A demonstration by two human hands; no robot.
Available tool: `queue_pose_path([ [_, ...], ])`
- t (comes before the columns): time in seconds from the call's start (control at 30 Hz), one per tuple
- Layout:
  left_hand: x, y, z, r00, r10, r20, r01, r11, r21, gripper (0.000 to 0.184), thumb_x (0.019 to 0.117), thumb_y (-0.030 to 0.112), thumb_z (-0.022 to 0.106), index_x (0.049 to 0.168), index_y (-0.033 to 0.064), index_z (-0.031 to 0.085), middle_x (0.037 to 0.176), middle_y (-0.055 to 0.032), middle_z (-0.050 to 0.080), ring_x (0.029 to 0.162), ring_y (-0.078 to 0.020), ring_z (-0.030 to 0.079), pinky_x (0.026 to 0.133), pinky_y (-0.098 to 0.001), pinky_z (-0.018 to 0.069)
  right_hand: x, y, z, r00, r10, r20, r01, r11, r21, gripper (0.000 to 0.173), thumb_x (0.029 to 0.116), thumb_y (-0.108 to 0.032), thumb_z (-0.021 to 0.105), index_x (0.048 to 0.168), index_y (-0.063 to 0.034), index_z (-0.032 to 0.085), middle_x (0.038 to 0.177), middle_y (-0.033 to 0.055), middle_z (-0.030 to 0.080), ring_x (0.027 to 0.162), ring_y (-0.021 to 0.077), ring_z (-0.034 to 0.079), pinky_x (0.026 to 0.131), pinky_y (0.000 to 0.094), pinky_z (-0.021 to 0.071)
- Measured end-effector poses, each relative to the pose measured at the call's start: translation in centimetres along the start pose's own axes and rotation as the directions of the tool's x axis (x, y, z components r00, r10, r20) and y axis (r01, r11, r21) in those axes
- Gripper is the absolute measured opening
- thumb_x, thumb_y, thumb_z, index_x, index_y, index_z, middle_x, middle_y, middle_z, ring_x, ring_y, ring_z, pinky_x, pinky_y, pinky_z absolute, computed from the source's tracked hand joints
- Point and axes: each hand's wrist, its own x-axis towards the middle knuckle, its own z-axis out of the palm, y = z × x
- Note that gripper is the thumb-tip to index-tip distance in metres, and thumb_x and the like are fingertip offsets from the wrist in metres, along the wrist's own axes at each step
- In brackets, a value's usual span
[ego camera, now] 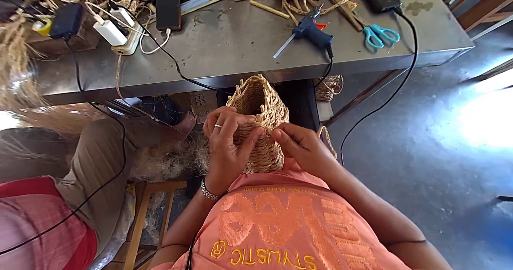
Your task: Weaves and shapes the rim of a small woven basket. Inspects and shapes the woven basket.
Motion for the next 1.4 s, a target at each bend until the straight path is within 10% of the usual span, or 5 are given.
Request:
queue_pose_path([
  [0.2,-0.2,-0.4,-0.2,0.999,0.033,0.022,-0.033,0.999,-0.029,0.02,0.0943,0.029,0.074,0.11,0.0161,0.07,0.113,0.0016,0.067,0.127,-0.0224,0.05,0.113,-0.0496,0.0318,0.5,0.2,-1.0,0.963,0.123,0.24,-0.24,0.797,0.554,0.024,0.1051,-0.015,0.056,0.097,-0.0038,0.075,0.059,-0.0053,0.058,0.049,-0.004,0.046,0.048,0.0114,0.0389],
  [0.57,2.8,-2.5,-2.4,0.98,0.055,0.193,0.042,0.884,-0.466,0.021,0.093,0.017,0.067,0.114,0.0121,0.067,0.121,-0.0003,0.061,0.121,-0.015,0.056,0.1,-0.0328,0.0507,3.1,-2.6,-1.7,0.884,-0.459,-0.089,0.378,0.813,-0.444,0.017,0.1005,-0.014,0.064,0.104,-0.003,0.076,0.091,0.0041,0.074,0.078,0.0046,0.067,0.073,0.0203,0.0577],
  [0.87,4.9,-8.8,-3.5,0.894,0.104,0.435,0.174,0.815,-0.552,0.02,0.0892,0.021,0.065,0.109,0.0162,0.063,0.121,0.0005,0.062,0.121,-0.0157,0.058,0.102,-0.0368,0.0507,5.1,-0.6,2.6,0.902,-0.43,-0.042,0.358,0.798,-0.484,0.019,0.1028,-0.014,0.059,0.102,-0.0023,0.073,0.089,0.0075,0.072,0.077,0.0145,0.069,0.073,0.0298,0.0592],
  [1.03,4.0,-5.8,-5.2,0.918,0.039,0.394,0.015,0.991,-0.133,0.025,0.0975,0.027,0.055,0.111,0.0067,0.062,0.128,-0.0058,0.066,0.14,-0.0225,0.049,0.126,-0.0611,0.014,5.4,0.0,3.7,0.908,-0.418,-0.026,0.353,0.797,-0.491,0.019,0.1031,-0.014,0.058,0.104,-0.002,0.073,0.092,0.0088,0.073,0.082,0.0168,0.071,0.076,0.0313,0.06],
  [1.4,2.5,-2.3,-5.3,0.933,0.133,0.334,-0.064,0.976,-0.209,0.023,0.1028,0.02,0.057,0.114,0.0032,0.067,0.111,-0.0026,0.07,0.114,-0.0108,0.065,0.125,-0.0629,0.02,3.6,-1.4,1.0,0.911,-0.412,-0.017,0.304,0.699,-0.647,0.031,0.1027,-0.033,0.06,0.089,-0.0067,0.067,0.076,0.0054,0.063,0.071,0.0192,0.063,0.065,0.0366,0.0525],
])
